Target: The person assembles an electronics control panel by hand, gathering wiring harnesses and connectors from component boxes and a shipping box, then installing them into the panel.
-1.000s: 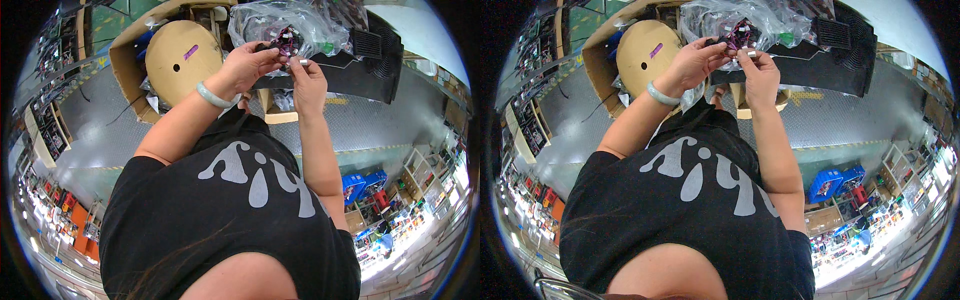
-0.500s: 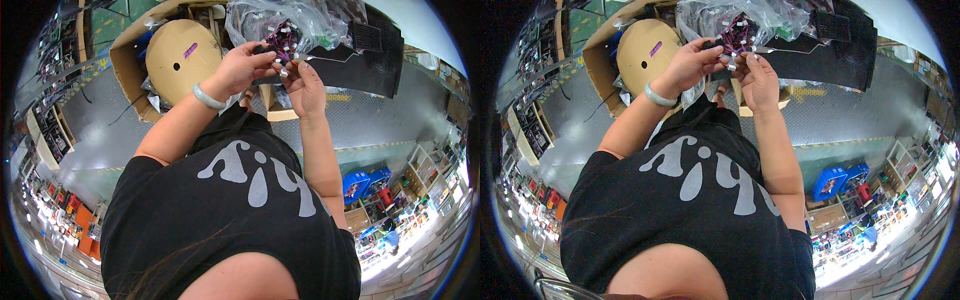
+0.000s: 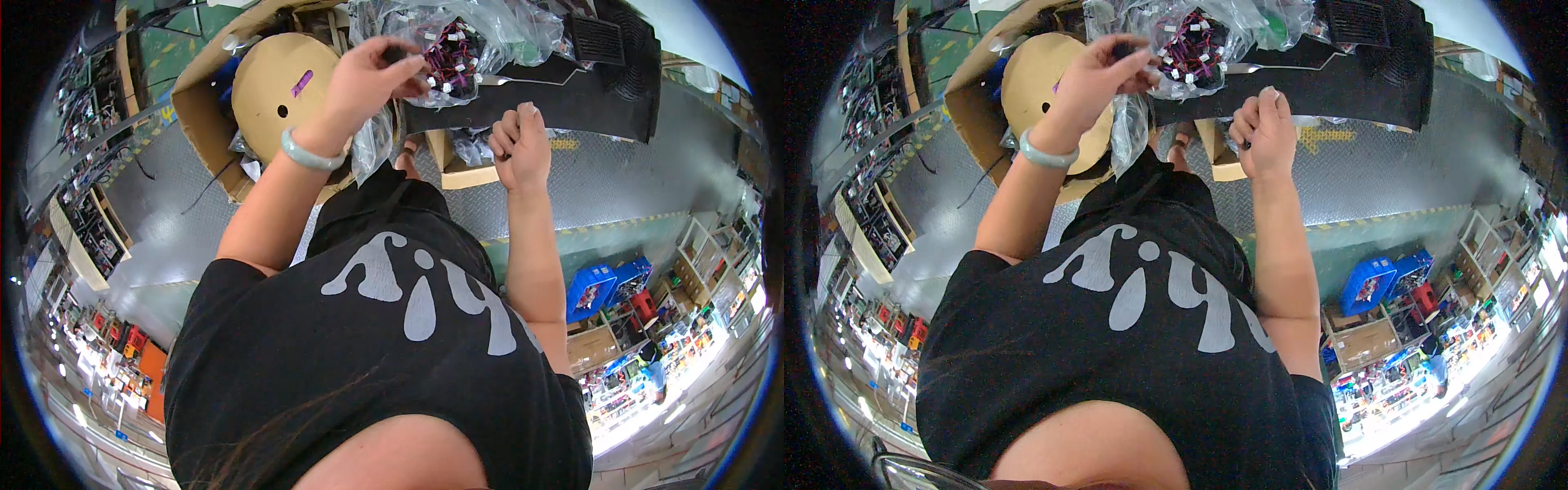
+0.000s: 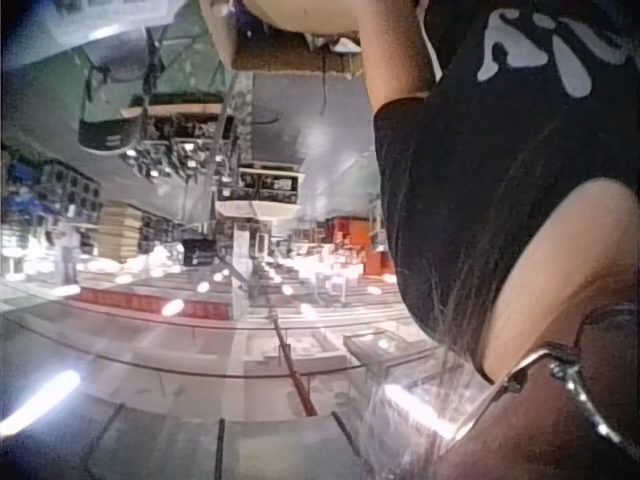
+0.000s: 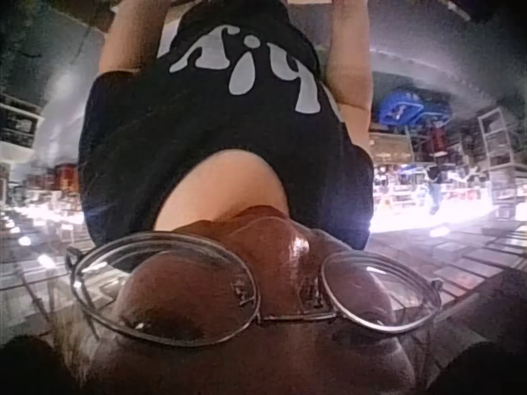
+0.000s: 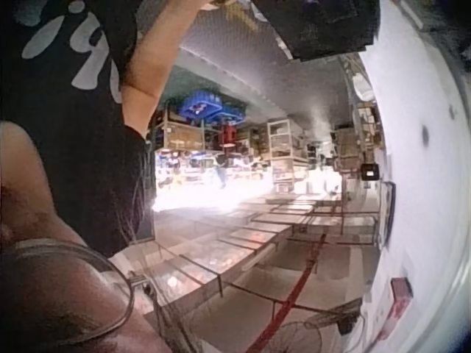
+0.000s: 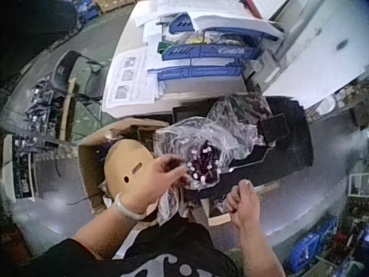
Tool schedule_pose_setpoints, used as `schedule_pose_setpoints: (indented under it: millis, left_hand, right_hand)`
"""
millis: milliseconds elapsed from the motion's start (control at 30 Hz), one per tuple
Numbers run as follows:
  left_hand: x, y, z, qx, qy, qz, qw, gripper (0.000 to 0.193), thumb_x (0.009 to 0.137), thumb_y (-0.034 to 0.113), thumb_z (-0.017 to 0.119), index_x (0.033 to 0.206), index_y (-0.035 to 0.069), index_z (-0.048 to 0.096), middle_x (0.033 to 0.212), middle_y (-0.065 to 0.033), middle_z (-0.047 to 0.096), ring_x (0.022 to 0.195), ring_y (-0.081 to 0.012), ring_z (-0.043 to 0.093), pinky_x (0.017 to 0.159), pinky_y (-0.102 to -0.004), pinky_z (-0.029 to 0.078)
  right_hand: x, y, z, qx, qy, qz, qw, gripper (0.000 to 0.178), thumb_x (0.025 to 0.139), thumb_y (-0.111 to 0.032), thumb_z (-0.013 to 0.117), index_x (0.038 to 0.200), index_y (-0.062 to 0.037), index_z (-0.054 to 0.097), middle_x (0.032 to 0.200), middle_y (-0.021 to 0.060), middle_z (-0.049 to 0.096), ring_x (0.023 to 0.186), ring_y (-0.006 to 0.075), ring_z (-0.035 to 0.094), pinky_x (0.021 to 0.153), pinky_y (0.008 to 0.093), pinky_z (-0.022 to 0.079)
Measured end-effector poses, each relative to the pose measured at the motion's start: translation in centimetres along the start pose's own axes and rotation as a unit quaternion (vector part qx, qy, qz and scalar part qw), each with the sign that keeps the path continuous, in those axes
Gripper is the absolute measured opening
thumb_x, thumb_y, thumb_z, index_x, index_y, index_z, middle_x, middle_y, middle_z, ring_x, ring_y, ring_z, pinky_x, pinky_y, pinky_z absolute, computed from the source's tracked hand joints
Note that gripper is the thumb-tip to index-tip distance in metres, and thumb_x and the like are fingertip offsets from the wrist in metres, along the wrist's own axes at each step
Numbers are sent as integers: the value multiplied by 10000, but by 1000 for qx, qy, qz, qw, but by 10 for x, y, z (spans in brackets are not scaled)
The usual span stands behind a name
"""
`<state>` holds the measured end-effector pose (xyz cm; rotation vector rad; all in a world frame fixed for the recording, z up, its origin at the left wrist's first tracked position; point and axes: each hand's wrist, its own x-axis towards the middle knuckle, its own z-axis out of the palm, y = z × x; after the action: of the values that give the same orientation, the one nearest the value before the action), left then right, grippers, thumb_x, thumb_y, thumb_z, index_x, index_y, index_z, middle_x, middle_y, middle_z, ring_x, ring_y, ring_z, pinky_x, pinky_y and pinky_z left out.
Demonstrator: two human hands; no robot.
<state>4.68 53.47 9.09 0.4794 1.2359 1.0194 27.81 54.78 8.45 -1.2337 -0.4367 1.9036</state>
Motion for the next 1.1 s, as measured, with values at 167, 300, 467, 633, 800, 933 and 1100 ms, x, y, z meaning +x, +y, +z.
schedule_pose_setpoints:
  millis: [167,300,467,633,800,933,1100]
  left_hand:
    - [44,10,16,136,20,36,990,298,833,153,648,1051,-31,562,895,-113,637,780,-175,630,673,-283,505]
    - [68,7,29,304,66,112,944,386,823,192,655,1072,-68,516,815,-173,648,751,-221,645,636,-313,493]
    - [60,-14,23,379,91,368,844,495,738,198,715,1113,-43,501,960,-223,600,855,-348,609,727,-402,490]
    - [30,-43,-9,562,38,372,738,304,670,144,735,942,45,641,1153,-167,533,1051,-340,524,875,-421,437]
    - [5,-52,-23,609,25,340,716,210,616,196,766,721,46,663,1178,-143,518,1104,-338,481,896,-427,406]
    - [2,-49,-16,568,65,359,738,184,654,190,749,763,61,675,1116,-138,551,1020,-314,525,837,-405,433]
    - [4,-49,13,370,43,165,913,150,788,189,681,834,46,672,879,-75,629,777,-188,594,679,-283,467]
  right_hand:
    - [6,12,13,-112,4,41,993,182,941,-227,478,806,-105,488,546,-42,331,447,70,293,423,226,256]
    - [43,37,0,-533,15,-136,835,242,815,-241,642,976,-63,610,659,31,542,536,129,512,495,255,393]
    - [58,37,6,-725,34,-204,657,318,736,-253,668,988,-71,601,956,158,602,880,349,592,741,440,474]
    - [64,19,2,-690,32,-176,701,284,733,-283,647,851,-26,621,749,137,608,708,308,593,643,388,461]
    - [60,4,9,-571,51,-158,804,318,713,-277,657,737,36,609,559,86,538,512,159,476,530,305,395]
    - [54,-4,13,-537,59,-97,836,314,754,-267,664,718,37,592,550,44,501,490,112,454,494,273,375]
    - [36,-3,6,-174,55,189,965,250,837,-245,651,783,-37,524,614,8,476,436,56,358,405,221,282]
